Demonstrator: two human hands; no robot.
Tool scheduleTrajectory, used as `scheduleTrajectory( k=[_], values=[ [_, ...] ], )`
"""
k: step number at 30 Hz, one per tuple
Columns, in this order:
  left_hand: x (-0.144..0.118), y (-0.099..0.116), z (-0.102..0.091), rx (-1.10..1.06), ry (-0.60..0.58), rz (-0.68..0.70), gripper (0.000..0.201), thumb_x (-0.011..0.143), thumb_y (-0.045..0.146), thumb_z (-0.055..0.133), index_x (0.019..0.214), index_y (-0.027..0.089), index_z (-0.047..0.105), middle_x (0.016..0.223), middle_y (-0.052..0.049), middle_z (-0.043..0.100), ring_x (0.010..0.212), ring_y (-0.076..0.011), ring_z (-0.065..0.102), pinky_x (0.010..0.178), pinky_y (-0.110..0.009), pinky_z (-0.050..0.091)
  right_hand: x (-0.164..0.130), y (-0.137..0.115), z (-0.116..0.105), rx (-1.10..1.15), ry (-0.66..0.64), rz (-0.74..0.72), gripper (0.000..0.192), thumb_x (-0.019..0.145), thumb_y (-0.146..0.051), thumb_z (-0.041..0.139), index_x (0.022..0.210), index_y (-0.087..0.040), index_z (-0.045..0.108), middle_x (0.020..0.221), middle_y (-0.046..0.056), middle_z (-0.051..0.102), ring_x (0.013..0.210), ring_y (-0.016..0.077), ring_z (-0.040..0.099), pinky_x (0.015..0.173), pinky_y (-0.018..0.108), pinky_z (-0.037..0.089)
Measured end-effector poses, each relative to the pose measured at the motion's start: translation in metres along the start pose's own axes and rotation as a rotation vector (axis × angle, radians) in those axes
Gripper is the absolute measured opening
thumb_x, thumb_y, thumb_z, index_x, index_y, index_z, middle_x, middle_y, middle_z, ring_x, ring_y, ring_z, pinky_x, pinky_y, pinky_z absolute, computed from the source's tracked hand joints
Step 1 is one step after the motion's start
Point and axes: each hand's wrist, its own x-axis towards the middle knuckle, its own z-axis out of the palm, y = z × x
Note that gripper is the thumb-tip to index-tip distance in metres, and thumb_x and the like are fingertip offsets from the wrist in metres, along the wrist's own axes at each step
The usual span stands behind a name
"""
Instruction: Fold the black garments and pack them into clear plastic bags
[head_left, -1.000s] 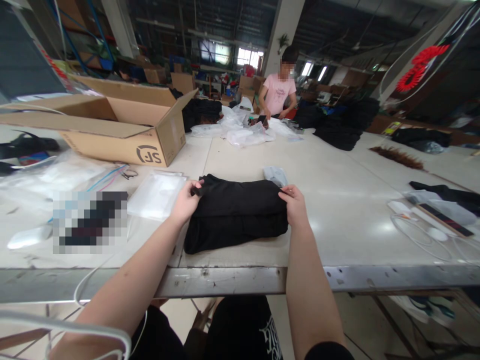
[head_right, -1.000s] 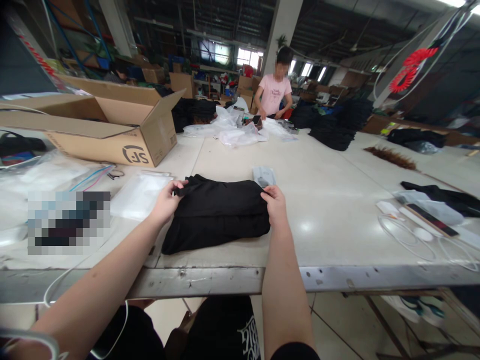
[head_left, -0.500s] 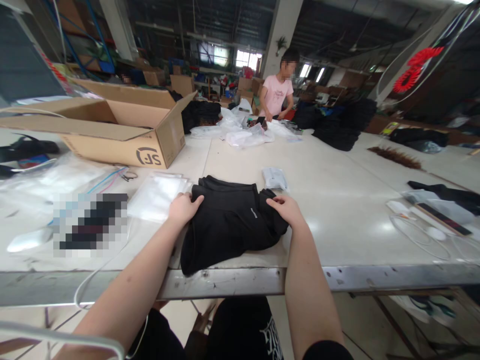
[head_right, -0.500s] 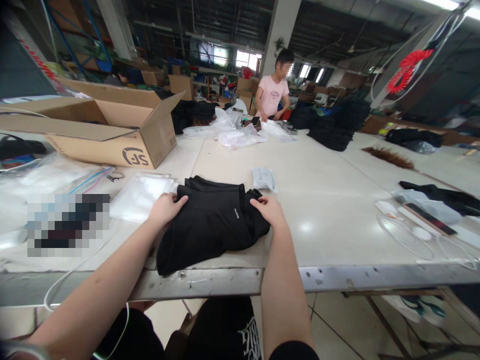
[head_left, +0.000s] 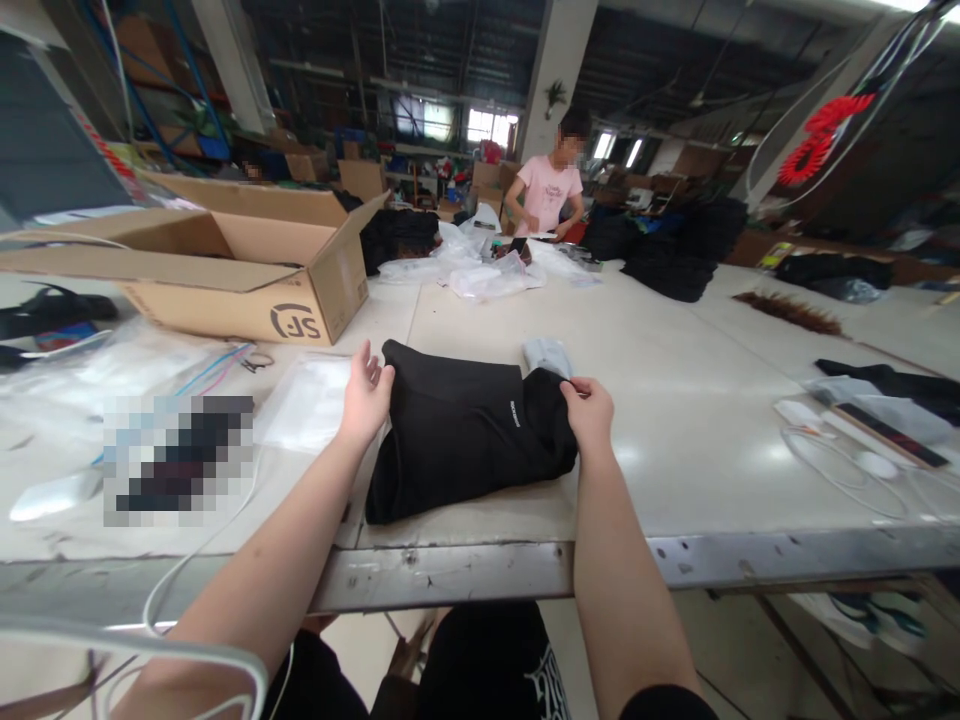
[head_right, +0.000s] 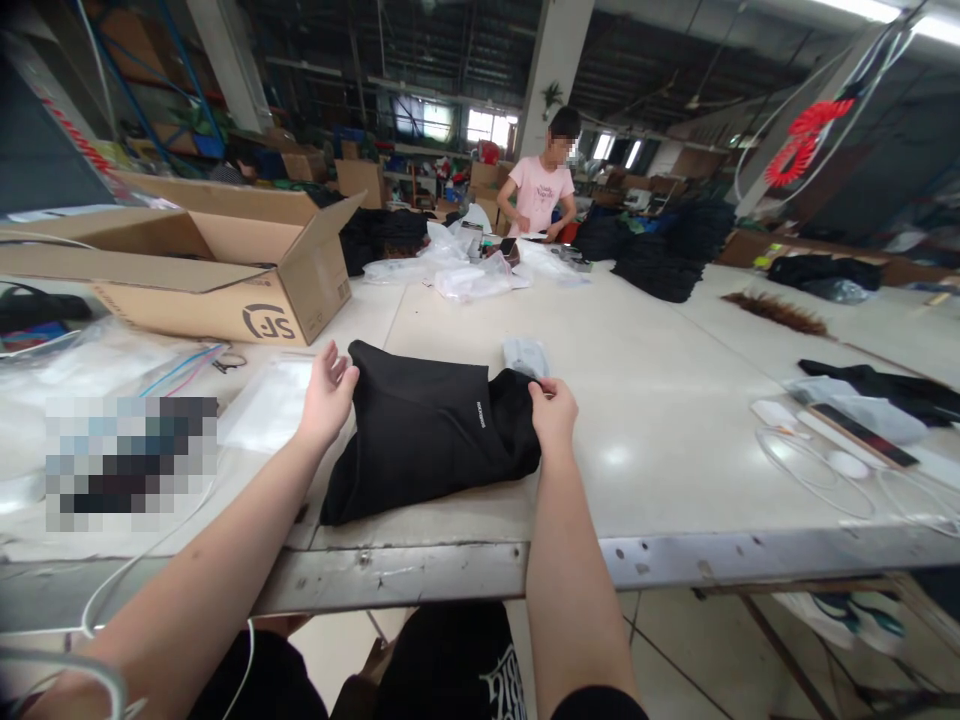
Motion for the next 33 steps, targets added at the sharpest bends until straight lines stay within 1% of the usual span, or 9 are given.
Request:
scheduleTrajectory(
  k=[3,6,8,10,12,16,18,25,33],
  values=[
    [-0.012,0.011,-0.006,0.220,-0.162,0.118,0.056,0.091,0.044,0.053,0.141,0.018,0.049,0.159,-0.016,0.034,0.149,-0.0294,0.028,0.120,-0.048,0.029,-0.006,-0.005,-0.006,-0.114,0.000,-0.014,0.026,0.077,-0.035,0.063,0.092,-0.015,0.069,0.095,0.011,0.072,0.082,0.0227,0.063,0.087,0.039,0.049],
    [-0.032,0.025,-0.012,0.354,-0.598,0.209,0.059,0.093,0.054,0.047,0.142,0.021,0.052,0.157,-0.013,0.039,0.149,-0.0303,0.027,0.120,-0.052,0.026,-0.020,-0.026,-0.015,-0.146,0.160,-0.231,0.022,0.084,-0.034,0.055,0.090,-0.018,0.069,0.094,0.011,0.070,0.088,0.0239,0.061,0.092,0.041,0.047],
    [-0.046,0.028,-0.015,0.489,-0.819,0.212,0.078,0.084,0.067,0.055,0.150,0.026,0.043,0.164,-0.011,0.024,0.152,-0.0367,0.011,0.120,-0.059,0.021,-0.034,-0.044,-0.017,-0.114,0.161,-0.333,0.025,0.089,-0.036,0.052,0.089,-0.019,0.069,0.089,0.010,0.069,0.087,0.0242,0.061,0.089,0.040,0.048],
    [-0.056,0.025,-0.015,0.619,-0.942,0.194,0.094,0.074,0.075,0.061,0.154,0.030,0.036,0.165,-0.010,0.014,0.151,-0.0417,0.002,0.118,-0.064,0.015,-0.048,-0.057,-0.012,-0.124,0.044,-0.435,0.032,0.095,-0.040,0.046,0.099,-0.020,0.071,0.100,0.012,0.070,0.098,0.0258,0.061,0.095,0.041,0.046],
    [-0.059,0.019,-0.016,0.695,-1.007,0.183,0.102,0.070,0.079,0.062,0.155,0.032,0.031,0.165,-0.009,0.010,0.150,-0.0434,-0.002,0.118,-0.066,0.012,-0.060,-0.061,-0.002,-0.286,-0.190,-0.502,0.041,0.097,-0.046,0.044,0.119,-0.021,0.068,0.126,0.014,0.064,0.123,0.0300,0.053,0.109,0.046,0.037],
    [-0.056,0.011,-0.017,0.716,-1.035,0.197,0.103,0.070,0.080,0.061,0.156,0.034,0.027,0.165,-0.008,0.005,0.150,-0.0426,-0.002,0.118,-0.065,0.014,-0.074,-0.049,0.023,-0.777,-0.700,-0.304,0.071,0.094,-0.065,0.040,0.152,-0.023,0.040,0.161,0.014,0.031,0.149,0.0414,0.018,0.118,0.060,0.012],
    [-0.054,0.010,-0.018,0.715,-1.033,0.196,0.103,0.070,0.080,0.060,0.156,0.034,0.027,0.165,-0.008,0.006,0.150,-0.0428,-0.002,0.118,-0.064,0.015,-0.075,-0.042,0.030,-0.878,-0.803,-0.248,0.077,0.095,-0.071,0.028,0.157,-0.027,0.027,0.166,0.011,0.019,0.152,0.0406,0.009,0.119,0.059,0.006],
    [-0.055,0.009,-0.022,0.647,-0.961,0.192,0.098,0.080,0.077,0.051,0.158,0.027,0.022,0.166,-0.012,0.011,0.152,-0.0370,0.006,0.120,-0.056,0.019,-0.073,-0.041,0.029,-0.936,-0.834,-0.216,0.084,0.090,-0.080,0.014,0.159,-0.032,0.014,0.168,0.008,0.009,0.153,0.0382,0.000,0.120,0.059,0.001],
    [-0.055,0.007,-0.020,0.648,-0.875,0.175,0.074,0.090,0.069,0.042,0.150,0.025,0.043,0.165,-0.013,0.018,0.152,-0.0380,0.012,0.118,-0.065,0.012,-0.064,-0.054,0.027,-0.989,-0.942,-0.194,0.086,0.091,-0.078,0.023,0.159,-0.026,0.017,0.167,0.010,0.011,0.152,0.0398,0.001,0.120,0.059,0.000]
  ],
)
